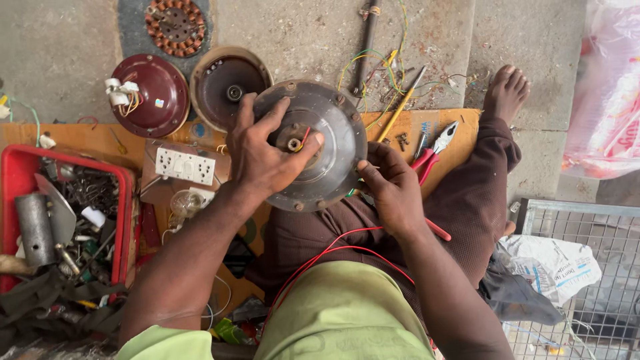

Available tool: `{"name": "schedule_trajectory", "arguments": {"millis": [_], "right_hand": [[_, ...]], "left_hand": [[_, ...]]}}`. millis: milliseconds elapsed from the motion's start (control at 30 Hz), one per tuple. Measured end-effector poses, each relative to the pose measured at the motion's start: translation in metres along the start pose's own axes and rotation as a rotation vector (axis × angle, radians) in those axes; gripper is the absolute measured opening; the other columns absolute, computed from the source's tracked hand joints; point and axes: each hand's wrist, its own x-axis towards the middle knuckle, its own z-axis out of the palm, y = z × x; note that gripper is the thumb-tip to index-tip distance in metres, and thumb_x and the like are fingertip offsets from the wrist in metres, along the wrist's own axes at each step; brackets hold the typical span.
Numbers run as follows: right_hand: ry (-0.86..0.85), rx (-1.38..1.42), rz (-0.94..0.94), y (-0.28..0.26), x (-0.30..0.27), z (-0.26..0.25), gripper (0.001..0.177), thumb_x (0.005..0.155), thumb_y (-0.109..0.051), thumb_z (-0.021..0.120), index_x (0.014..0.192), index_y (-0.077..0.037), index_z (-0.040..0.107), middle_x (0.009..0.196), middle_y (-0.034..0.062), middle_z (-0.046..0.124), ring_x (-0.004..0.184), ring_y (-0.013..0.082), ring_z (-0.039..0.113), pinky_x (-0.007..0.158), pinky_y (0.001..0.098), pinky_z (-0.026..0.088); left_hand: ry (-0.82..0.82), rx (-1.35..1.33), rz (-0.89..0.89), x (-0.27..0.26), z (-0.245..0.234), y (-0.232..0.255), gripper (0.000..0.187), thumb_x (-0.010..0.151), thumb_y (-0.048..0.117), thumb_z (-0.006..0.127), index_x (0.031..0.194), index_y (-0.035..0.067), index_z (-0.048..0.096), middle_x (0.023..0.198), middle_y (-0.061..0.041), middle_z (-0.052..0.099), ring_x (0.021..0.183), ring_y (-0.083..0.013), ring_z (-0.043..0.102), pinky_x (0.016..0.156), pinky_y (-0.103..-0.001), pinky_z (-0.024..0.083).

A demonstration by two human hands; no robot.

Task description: The person sits on the floor and works on an electric motor, using a screwdriver to adjust the internal wiring and components. They manipulate the motor housing and wires while surrounded by tools and parts.

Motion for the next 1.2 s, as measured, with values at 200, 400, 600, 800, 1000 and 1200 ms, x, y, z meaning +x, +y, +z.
{"name": "schedule_trajectory", "arguments": {"millis": [200, 400, 600, 800, 1000, 1200], "right_hand": [[-0.014, -0.055, -0.045, 0.002, 0.008, -0.003, 0.043, 0.097, -0.007, 0.065, 0.138, 0.003, 0.057, 0.121, 0.0109, 0.071, 0.105, 0.0172, 0.07, 0.093, 0.0342, 0.06], [0.008, -0.102, -0.056, 0.008, 0.013, -0.005, 0.043, 0.095, -0.006, 0.065, 0.137, 0.003, 0.058, 0.122, 0.012, 0.072, 0.104, 0.0178, 0.072, 0.092, 0.0343, 0.062], [0.22, -0.536, -0.305, -0.008, 0.003, 0.002, 0.033, 0.097, -0.007, 0.069, 0.13, -0.001, 0.068, 0.119, 0.0107, 0.075, 0.107, 0.0174, 0.069, 0.09, 0.0306, 0.056], [-0.173, -0.824, -0.961, -0.05, -0.006, 0.047, 0.03, 0.094, -0.002, 0.064, 0.124, 0.001, 0.069, 0.127, 0.019, 0.071, 0.117, 0.0312, 0.067, 0.098, 0.0413, 0.051], [-0.204, -1.018, -0.61, -0.047, -0.005, 0.052, 0.017, 0.09, -0.017, 0.076, 0.103, -0.006, 0.078, 0.093, 0.0137, 0.074, 0.084, 0.0292, 0.072, 0.075, 0.0394, 0.057], [-0.184, -0.95, -0.5, -0.022, -0.017, 0.04, 0.014, 0.089, -0.014, 0.075, 0.101, -0.006, 0.076, 0.09, 0.0109, 0.074, 0.078, 0.0243, 0.075, 0.073, 0.0372, 0.058]], "left_hand": [[-0.013, -0.057, -0.029, -0.01, -0.008, -0.003, 0.081, 0.062, 0.04, 0.098, 0.124, -0.005, 0.071, 0.131, -0.027, 0.055, 0.124, -0.0413, 0.056, 0.104, -0.05, 0.048], [-0.102, -0.204, 0.181, -0.022, -0.028, -0.01, 0.062, 0.067, 0.012, 0.088, 0.125, 0.001, 0.071, 0.138, -0.022, 0.061, 0.128, -0.0376, 0.059, 0.109, -0.045, 0.049], [-0.038, -0.497, -0.045, -0.041, -0.011, -0.017, 0.031, 0.096, 0.001, 0.067, 0.127, 0.002, 0.07, 0.118, -0.012, 0.077, 0.108, -0.0168, 0.073, 0.094, -0.029, 0.057], [-0.035, -0.829, -0.464, -0.045, -0.002, -0.01, 0.021, 0.091, 0.009, 0.077, 0.109, -0.002, 0.075, 0.092, -0.008, 0.078, 0.075, -0.0093, 0.07, 0.07, -0.025, 0.059], [-0.029, -1.021, -0.623, -0.059, 0.02, -0.01, 0.026, 0.087, 0.006, 0.08, 0.108, -0.005, 0.069, 0.091, -0.011, 0.075, 0.076, -0.012, 0.072, 0.068, -0.027, 0.064], [-0.025, -1.034, -0.625, -0.068, 0.027, -0.019, 0.027, 0.083, 0.001, 0.076, 0.109, -0.005, 0.069, 0.094, -0.012, 0.077, 0.08, -0.014, 0.074, 0.067, -0.028, 0.065]]}}
